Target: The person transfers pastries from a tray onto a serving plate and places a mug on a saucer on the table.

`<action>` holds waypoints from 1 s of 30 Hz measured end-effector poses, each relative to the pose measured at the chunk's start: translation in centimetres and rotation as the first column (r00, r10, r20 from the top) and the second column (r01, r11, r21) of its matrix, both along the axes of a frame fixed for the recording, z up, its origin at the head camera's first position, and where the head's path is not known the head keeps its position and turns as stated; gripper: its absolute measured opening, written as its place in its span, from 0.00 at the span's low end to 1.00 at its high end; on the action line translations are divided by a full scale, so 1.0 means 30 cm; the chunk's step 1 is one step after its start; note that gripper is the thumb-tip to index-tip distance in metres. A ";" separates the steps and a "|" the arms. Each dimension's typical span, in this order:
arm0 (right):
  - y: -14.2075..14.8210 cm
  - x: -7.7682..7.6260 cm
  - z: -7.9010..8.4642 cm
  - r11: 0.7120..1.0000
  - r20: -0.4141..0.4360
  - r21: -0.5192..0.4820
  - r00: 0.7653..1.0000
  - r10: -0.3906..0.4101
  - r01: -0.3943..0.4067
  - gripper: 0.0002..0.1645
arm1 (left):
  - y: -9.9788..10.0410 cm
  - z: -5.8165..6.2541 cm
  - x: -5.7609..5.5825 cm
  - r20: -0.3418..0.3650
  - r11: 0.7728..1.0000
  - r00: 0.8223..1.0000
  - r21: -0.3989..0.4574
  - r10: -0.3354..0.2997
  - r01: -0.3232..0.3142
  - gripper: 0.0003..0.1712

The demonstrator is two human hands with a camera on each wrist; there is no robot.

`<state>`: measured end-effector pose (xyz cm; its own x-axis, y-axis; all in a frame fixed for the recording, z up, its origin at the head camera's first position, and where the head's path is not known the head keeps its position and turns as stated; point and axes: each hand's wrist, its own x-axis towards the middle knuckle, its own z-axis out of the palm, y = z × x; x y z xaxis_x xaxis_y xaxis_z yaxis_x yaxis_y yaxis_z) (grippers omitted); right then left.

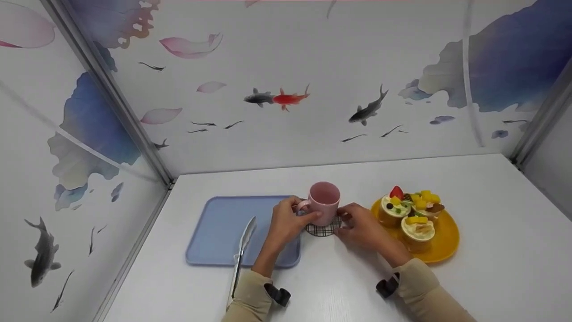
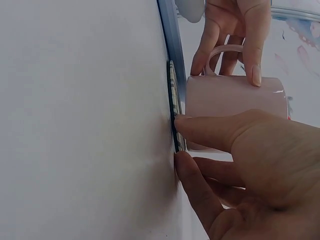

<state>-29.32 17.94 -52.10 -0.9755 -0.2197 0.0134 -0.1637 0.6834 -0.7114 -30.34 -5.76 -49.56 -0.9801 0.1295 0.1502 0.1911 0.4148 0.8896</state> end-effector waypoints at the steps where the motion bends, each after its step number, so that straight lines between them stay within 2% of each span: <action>1: -0.001 0.001 0.000 1.000 -0.002 0.000 1.000 0.001 -0.001 0.31 | 0.000 -0.001 0.000 0.002 1.000 1.000 -0.003 0.002 -0.002 0.23; 7: -0.002 0.000 -0.002 1.000 -0.030 -0.014 0.999 0.018 -0.018 0.30 | -0.006 -0.007 -0.006 0.007 1.000 1.000 -0.029 0.004 -0.004 0.23; 18: 0.007 0.006 0.001 1.000 -0.003 -0.003 1.000 0.003 -0.003 0.31 | -0.014 -0.009 -0.008 -0.004 0.998 0.999 -0.041 -0.043 0.042 0.23; 23: 0.006 0.006 0.005 1.000 0.003 -0.005 1.000 -0.011 0.011 0.31 | -0.016 0.003 -0.007 -0.023 0.995 0.997 -0.076 -0.069 0.067 0.23; 30: 0.007 0.004 0.004 1.000 0.022 -0.007 1.000 -0.001 0.001 0.32 | -0.032 0.017 -0.001 -0.030 0.982 0.997 -0.174 -0.078 0.071 0.19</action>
